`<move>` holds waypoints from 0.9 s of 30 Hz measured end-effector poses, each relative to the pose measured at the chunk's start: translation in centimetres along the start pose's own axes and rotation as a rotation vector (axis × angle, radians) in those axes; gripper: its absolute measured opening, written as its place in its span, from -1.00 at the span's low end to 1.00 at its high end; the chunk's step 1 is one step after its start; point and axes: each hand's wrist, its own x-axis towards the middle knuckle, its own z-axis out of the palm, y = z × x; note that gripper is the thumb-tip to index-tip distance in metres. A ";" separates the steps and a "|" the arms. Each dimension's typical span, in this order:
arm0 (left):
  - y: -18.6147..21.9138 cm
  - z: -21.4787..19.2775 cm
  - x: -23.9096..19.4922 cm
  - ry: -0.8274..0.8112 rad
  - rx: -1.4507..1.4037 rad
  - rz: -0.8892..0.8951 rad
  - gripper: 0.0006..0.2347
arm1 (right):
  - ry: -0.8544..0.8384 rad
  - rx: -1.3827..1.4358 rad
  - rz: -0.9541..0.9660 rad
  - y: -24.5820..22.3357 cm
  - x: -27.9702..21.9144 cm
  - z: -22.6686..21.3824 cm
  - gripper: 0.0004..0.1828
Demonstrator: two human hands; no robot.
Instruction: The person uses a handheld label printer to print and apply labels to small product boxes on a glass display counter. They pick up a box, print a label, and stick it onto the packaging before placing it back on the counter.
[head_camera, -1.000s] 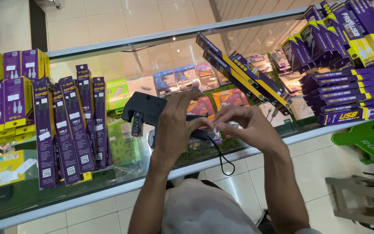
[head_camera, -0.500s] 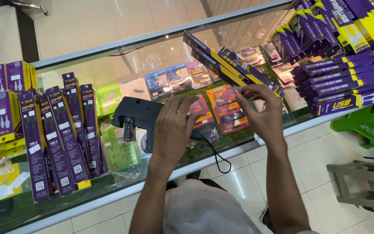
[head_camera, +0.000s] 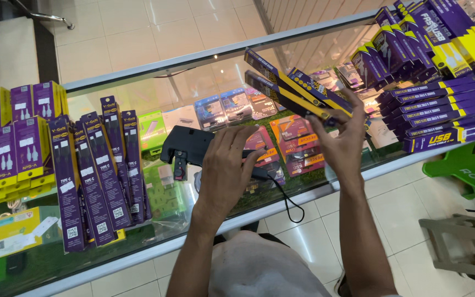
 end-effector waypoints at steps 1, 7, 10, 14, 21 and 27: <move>0.0 -0.2 0.0 0.005 0.001 -0.002 -0.57 | -0.004 0.001 -0.003 1.1 0.4 -0.5 -0.06; 0.3 -1.3 0.3 0.142 0.133 0.091 -0.44 | -0.076 0.245 -0.159 2.4 3.5 -2.2 -0.09; 0.9 -2.3 0.2 0.148 0.157 0.111 -0.41 | -0.087 0.332 -0.111 -2.0 3.6 0.0 -0.15; 1.2 -3.1 -0.7 0.133 0.047 0.071 -0.48 | -0.106 0.474 -0.027 -5.9 3.5 3.3 -0.21; 0.6 -3.8 -1.1 0.248 -0.396 -0.189 -0.52 | -0.195 0.537 -0.211 -6.0 2.4 8.0 -0.28; 0.7 -3.8 -1.6 0.299 -0.729 -0.267 -0.49 | -0.260 0.642 -0.281 -3.4 0.6 11.4 -0.48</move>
